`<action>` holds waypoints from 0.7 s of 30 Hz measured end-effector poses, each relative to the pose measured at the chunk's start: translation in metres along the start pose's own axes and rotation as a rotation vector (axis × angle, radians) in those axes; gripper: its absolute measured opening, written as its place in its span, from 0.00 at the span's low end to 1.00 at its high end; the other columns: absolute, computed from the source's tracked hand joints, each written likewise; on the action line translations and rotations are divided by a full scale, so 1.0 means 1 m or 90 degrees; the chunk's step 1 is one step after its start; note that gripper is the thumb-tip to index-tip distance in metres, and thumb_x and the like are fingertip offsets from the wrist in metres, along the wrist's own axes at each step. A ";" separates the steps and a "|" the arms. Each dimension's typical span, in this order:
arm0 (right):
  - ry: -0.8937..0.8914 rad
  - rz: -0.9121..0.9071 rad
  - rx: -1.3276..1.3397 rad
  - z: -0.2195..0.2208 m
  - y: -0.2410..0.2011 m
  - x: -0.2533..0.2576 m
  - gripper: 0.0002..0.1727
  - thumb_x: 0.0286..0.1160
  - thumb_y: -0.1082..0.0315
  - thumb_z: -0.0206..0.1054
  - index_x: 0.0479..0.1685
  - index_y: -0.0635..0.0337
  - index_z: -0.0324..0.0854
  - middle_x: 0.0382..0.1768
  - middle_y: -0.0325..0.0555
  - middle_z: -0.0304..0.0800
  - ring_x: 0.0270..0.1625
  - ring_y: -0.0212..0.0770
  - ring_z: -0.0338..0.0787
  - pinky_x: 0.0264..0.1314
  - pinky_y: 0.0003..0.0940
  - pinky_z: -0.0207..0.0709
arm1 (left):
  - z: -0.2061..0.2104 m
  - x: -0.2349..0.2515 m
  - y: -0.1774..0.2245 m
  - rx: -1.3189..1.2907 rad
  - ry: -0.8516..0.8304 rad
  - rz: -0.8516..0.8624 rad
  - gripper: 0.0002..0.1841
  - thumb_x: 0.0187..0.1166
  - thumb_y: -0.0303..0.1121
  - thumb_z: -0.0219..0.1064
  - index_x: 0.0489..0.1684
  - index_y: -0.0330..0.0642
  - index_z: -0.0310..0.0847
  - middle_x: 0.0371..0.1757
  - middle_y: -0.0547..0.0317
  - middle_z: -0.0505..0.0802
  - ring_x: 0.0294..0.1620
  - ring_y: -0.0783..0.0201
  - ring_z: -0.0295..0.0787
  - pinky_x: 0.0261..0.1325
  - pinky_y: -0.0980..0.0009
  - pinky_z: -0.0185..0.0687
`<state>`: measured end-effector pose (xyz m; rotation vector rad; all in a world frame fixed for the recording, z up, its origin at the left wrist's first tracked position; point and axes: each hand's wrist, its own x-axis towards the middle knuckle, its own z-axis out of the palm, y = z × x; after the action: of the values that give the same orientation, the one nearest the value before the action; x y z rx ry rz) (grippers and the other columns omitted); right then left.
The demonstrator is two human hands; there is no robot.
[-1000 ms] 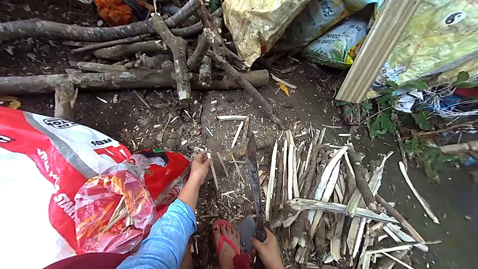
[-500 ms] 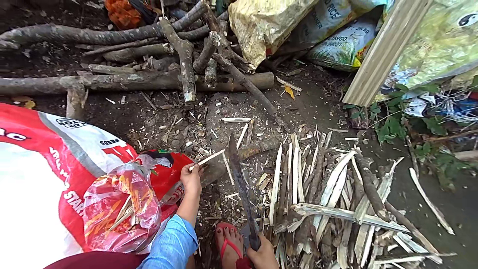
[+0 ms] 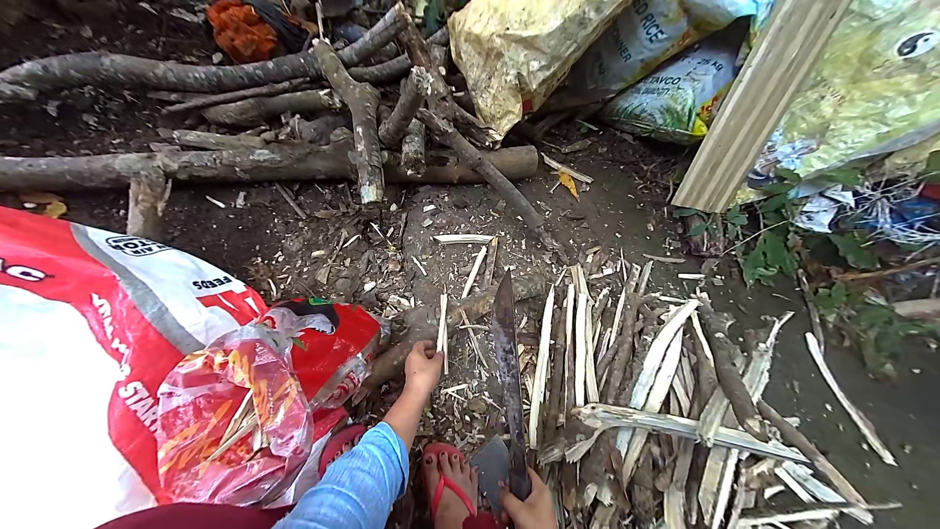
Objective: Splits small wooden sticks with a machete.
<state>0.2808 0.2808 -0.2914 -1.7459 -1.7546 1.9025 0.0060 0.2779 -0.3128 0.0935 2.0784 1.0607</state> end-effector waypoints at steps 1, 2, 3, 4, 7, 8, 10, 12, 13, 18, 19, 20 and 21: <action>0.000 -0.001 0.003 0.000 0.001 0.000 0.20 0.55 0.81 0.72 0.52 0.77 0.78 0.25 0.49 0.86 0.21 0.36 0.86 0.33 0.36 0.86 | 0.004 0.002 0.002 0.002 -0.014 -0.007 0.22 0.84 0.28 0.66 0.75 0.29 0.72 0.63 0.37 0.90 0.59 0.49 0.90 0.64 0.53 0.84; -0.002 -0.003 0.002 0.000 0.001 0.000 0.20 0.56 0.81 0.72 0.51 0.76 0.78 0.25 0.48 0.86 0.21 0.36 0.86 0.33 0.36 0.86 | 0.006 0.003 0.003 0.003 -0.025 -0.007 0.22 0.85 0.28 0.65 0.75 0.30 0.73 0.63 0.37 0.90 0.58 0.50 0.91 0.64 0.53 0.85; -0.003 -0.005 -0.003 0.000 0.001 -0.001 0.20 0.55 0.80 0.72 0.52 0.76 0.78 0.24 0.49 0.86 0.22 0.37 0.86 0.33 0.37 0.86 | 0.009 0.005 0.004 0.005 -0.030 0.001 0.20 0.85 0.28 0.64 0.73 0.29 0.74 0.61 0.37 0.90 0.55 0.51 0.92 0.62 0.54 0.86; -0.004 -0.009 -0.010 0.000 -0.001 -0.002 0.22 0.55 0.79 0.72 0.53 0.77 0.78 0.25 0.50 0.86 0.23 0.39 0.86 0.35 0.40 0.86 | 0.010 0.005 0.005 0.001 -0.026 0.016 0.19 0.86 0.27 0.63 0.71 0.29 0.75 0.58 0.38 0.91 0.51 0.52 0.92 0.60 0.56 0.87; -0.011 -0.022 -0.056 0.000 -0.005 -0.003 0.26 0.55 0.77 0.73 0.58 0.79 0.79 0.30 0.57 0.89 0.28 0.45 0.89 0.39 0.47 0.86 | 0.003 -0.001 0.012 -0.004 0.027 0.059 0.16 0.87 0.28 0.62 0.68 0.29 0.78 0.53 0.42 0.92 0.46 0.56 0.92 0.57 0.58 0.87; -0.017 -0.026 -0.077 0.000 -0.008 -0.003 0.27 0.56 0.76 0.74 0.60 0.79 0.79 0.33 0.59 0.89 0.30 0.47 0.89 0.41 0.49 0.86 | -0.004 -0.003 0.013 0.022 0.045 0.061 0.16 0.87 0.29 0.64 0.66 0.30 0.80 0.53 0.42 0.93 0.49 0.55 0.92 0.60 0.57 0.84; -0.034 -0.042 -0.122 0.003 -0.017 -0.002 0.27 0.57 0.76 0.74 0.60 0.79 0.80 0.35 0.62 0.89 0.35 0.51 0.89 0.46 0.52 0.84 | -0.018 -0.007 0.013 0.093 0.055 0.049 0.16 0.87 0.32 0.65 0.66 0.31 0.82 0.56 0.41 0.93 0.57 0.51 0.91 0.68 0.52 0.81; -0.050 -0.068 -0.164 0.008 -0.024 0.000 0.26 0.57 0.74 0.74 0.59 0.77 0.82 0.35 0.62 0.89 0.38 0.53 0.88 0.47 0.54 0.82 | -0.030 -0.007 0.009 0.135 0.060 0.044 0.16 0.87 0.33 0.64 0.65 0.31 0.83 0.59 0.39 0.93 0.62 0.48 0.90 0.72 0.51 0.78; -0.058 -0.079 -0.180 0.011 -0.028 0.001 0.25 0.58 0.74 0.74 0.59 0.76 0.82 0.35 0.62 0.89 0.38 0.53 0.89 0.48 0.54 0.81 | -0.035 -0.007 0.007 0.147 0.060 0.045 0.16 0.88 0.32 0.63 0.66 0.31 0.84 0.60 0.38 0.92 0.63 0.48 0.90 0.73 0.50 0.77; -0.086 -0.089 -0.254 0.027 -0.033 0.018 0.24 0.60 0.70 0.76 0.57 0.72 0.83 0.35 0.59 0.90 0.39 0.53 0.89 0.49 0.53 0.81 | -0.048 -0.003 0.009 0.266 0.015 0.031 0.19 0.90 0.32 0.59 0.75 0.33 0.77 0.64 0.37 0.90 0.68 0.44 0.88 0.76 0.48 0.76; -0.093 -0.080 -0.272 0.030 -0.036 0.022 0.23 0.61 0.69 0.76 0.57 0.71 0.83 0.36 0.59 0.89 0.40 0.53 0.89 0.50 0.54 0.81 | -0.048 -0.002 0.010 0.277 0.013 0.024 0.20 0.90 0.32 0.59 0.76 0.34 0.75 0.64 0.37 0.90 0.68 0.44 0.88 0.75 0.47 0.77; -0.098 -0.074 -0.287 0.032 -0.038 0.026 0.23 0.61 0.68 0.76 0.57 0.71 0.83 0.36 0.58 0.89 0.40 0.53 0.89 0.50 0.54 0.81 | -0.047 -0.001 0.012 0.277 0.017 0.020 0.20 0.89 0.32 0.59 0.76 0.34 0.75 0.64 0.37 0.90 0.68 0.43 0.88 0.75 0.47 0.77; -0.103 -0.063 -0.302 0.035 -0.040 0.030 0.23 0.61 0.68 0.76 0.57 0.70 0.83 0.36 0.59 0.90 0.41 0.53 0.90 0.51 0.54 0.81 | -0.047 0.000 0.013 0.271 0.023 0.019 0.20 0.89 0.32 0.59 0.75 0.33 0.75 0.64 0.37 0.90 0.68 0.43 0.88 0.75 0.47 0.77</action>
<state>0.2210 0.2911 -0.2924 -1.6094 -2.4650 1.7322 -0.0288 0.2556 -0.2874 0.3196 2.3129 0.6246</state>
